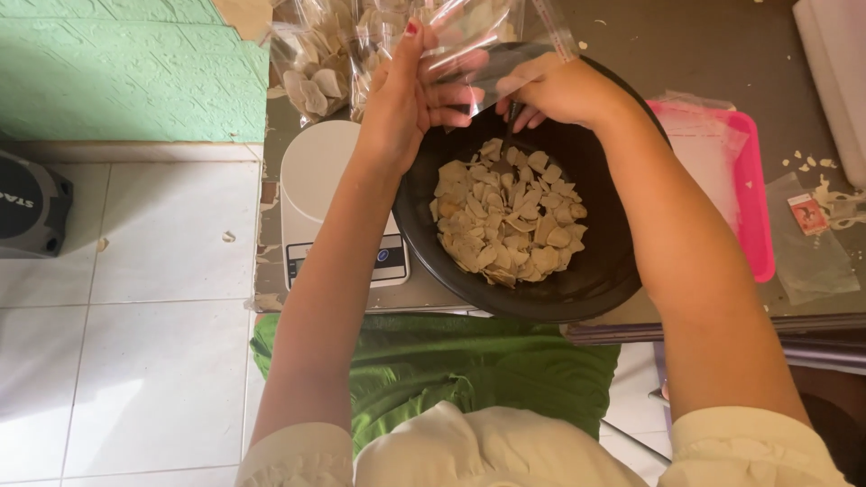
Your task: Scooping chips from a bowl into small plastic bags using a spoon and placing them on a scale.
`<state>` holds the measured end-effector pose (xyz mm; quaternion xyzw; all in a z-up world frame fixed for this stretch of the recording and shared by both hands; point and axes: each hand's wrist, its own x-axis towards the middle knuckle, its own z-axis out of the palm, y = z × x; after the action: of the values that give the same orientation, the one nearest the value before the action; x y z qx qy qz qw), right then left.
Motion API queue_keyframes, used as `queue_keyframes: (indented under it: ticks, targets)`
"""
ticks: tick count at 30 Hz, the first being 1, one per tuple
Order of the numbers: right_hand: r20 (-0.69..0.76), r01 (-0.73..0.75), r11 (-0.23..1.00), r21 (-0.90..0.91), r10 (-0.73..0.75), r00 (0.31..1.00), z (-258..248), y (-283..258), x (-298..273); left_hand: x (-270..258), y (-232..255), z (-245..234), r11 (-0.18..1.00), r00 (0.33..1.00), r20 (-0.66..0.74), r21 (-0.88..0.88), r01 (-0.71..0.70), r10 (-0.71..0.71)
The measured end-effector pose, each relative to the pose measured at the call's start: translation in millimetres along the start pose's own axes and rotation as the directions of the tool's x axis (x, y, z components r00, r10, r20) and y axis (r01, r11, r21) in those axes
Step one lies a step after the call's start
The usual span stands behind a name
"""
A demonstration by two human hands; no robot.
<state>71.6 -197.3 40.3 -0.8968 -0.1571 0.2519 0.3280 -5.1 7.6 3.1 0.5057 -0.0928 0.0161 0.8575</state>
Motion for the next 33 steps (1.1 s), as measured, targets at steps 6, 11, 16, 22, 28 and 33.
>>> queue_keyframes:
  ticks: [6, 11, 16, 22, 28, 33]
  targets:
    - [0.129, -0.033, 0.993, 0.111, 0.018, 0.992, 25.8, -1.7, 13.7, 4.3, -7.2, -4.6, 0.999, 1.000, 0.023, -0.050, -0.020, 0.022]
    - [0.146, -0.108, 0.970, 0.218, 0.077, 0.986, 43.4, -9.7, 17.4, 2.2, -3.5, -0.8, 0.998, 1.000, 0.000, -0.061, -0.005, 0.005]
    - [0.184, -0.132, 0.951, 0.279, 0.082, 0.979, 44.7, -12.1, 19.0, 3.5, -3.6, -1.1, 0.997, 1.000, 0.002, -0.082, -0.003, 0.003]
    - [0.192, -0.153, 0.921, 0.359, 0.087, 0.977, 38.2, -11.4, 18.7, 2.6, -2.5, 1.2, 0.997, 1.000, -0.030, -0.081, 0.008, -0.010]
    - [0.153, -0.122, 0.903, 0.413, 0.063, 0.986, 19.7, -7.3, 19.3, 2.6, -1.0, 3.8, 0.999, 0.997, -0.077, -0.032, 0.017, -0.019]
    - [0.004, -0.036, 0.891, 0.452, 0.038, 0.999, -10.9, 0.0, 2.1, 3.3, -2.4, 2.3, 0.998, 0.995, -0.096, -0.057, -0.002, -0.004]
